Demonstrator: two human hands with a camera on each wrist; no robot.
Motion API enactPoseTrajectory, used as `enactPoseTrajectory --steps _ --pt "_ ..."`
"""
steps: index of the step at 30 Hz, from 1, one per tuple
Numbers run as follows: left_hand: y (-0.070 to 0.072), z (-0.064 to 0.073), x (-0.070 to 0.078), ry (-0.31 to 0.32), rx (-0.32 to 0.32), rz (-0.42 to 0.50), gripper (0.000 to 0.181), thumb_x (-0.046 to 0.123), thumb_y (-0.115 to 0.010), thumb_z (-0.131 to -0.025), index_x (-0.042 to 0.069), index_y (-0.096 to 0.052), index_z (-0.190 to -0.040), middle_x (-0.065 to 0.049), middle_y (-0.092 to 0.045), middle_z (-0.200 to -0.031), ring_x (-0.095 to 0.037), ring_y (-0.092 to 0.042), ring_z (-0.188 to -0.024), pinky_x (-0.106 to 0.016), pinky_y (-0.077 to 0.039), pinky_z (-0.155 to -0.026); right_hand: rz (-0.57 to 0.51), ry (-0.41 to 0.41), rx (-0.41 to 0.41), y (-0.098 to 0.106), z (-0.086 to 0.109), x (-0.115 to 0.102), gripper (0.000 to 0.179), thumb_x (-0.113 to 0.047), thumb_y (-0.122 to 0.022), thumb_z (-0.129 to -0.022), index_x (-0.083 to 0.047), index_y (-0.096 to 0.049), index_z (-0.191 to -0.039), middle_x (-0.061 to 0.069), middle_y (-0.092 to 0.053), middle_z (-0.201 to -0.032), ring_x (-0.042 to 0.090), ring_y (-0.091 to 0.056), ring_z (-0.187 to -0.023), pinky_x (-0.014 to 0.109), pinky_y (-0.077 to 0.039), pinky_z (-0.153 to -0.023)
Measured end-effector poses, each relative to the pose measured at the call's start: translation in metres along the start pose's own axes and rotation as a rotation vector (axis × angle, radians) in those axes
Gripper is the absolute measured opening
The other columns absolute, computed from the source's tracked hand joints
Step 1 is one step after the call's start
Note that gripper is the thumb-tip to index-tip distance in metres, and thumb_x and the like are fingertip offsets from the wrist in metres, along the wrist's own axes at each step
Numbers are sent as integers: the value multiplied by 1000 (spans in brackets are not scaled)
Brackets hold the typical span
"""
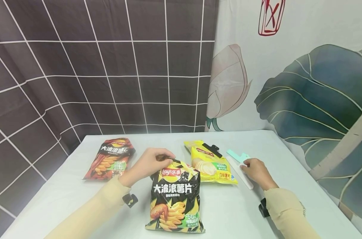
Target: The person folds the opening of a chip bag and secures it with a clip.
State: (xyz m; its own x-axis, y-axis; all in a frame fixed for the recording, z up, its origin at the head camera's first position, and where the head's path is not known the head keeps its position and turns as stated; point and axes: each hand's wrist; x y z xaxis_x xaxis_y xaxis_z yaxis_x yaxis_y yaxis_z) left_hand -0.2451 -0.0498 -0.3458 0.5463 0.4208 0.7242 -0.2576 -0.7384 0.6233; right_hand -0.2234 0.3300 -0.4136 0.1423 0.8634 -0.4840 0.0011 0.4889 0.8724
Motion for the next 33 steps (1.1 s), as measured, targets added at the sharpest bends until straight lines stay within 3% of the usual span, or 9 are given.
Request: enactPoseTrajectory --steps 9,18,27,33 --pt "1 1 0 11 -3 10 15 10 -66 -88 16 -75 -97 0 -72 -103 -14 -64 -98 -31 -52 -85 -17 -24 6 0 0 -2 38 -13 -61 -92 18 -56 -113 32 -59 -105 36 -59 -89 39 -52 -70" --pt "-2 1 -2 -5 12 -5 14 10 -66 -87 17 -75 -97 0 -73 -103 -14 -65 -98 -31 -52 -86 -128 -92 -44 3 2 3 38 -21 -59 -93 13 -53 -111 25 -59 -101 25 -57 -84 28 -47 -64" --pt "-2 2 -2 -36 18 -28 15 9 -66 -87 15 -75 -97 -1 -73 -101 -14 -65 -96 -30 -52 -84 -219 -97 -61 9 1 3 43 -22 -61 -92 13 -52 -116 25 -58 -105 23 -58 -84 33 -55 -72" --pt "0 2 0 -3 5 -5 15 10 -66 -88 16 -75 -97 0 -73 -103 -14 -65 -99 -30 -51 -86 -200 -67 -110 18 3 1 63 -32 -57 -94 16 -41 -133 38 -46 -128 29 -65 -91 48 -51 -84"
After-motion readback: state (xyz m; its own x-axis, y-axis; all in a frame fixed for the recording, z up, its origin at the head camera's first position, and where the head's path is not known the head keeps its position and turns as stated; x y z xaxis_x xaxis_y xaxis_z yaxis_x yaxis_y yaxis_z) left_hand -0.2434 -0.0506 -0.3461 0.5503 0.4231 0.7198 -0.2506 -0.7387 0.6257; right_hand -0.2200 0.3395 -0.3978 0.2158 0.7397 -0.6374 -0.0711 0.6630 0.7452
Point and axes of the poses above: each hand's wrist, its own z-axis away from the middle knuckle, its own y-axis out of the back of the hand, x = y × z
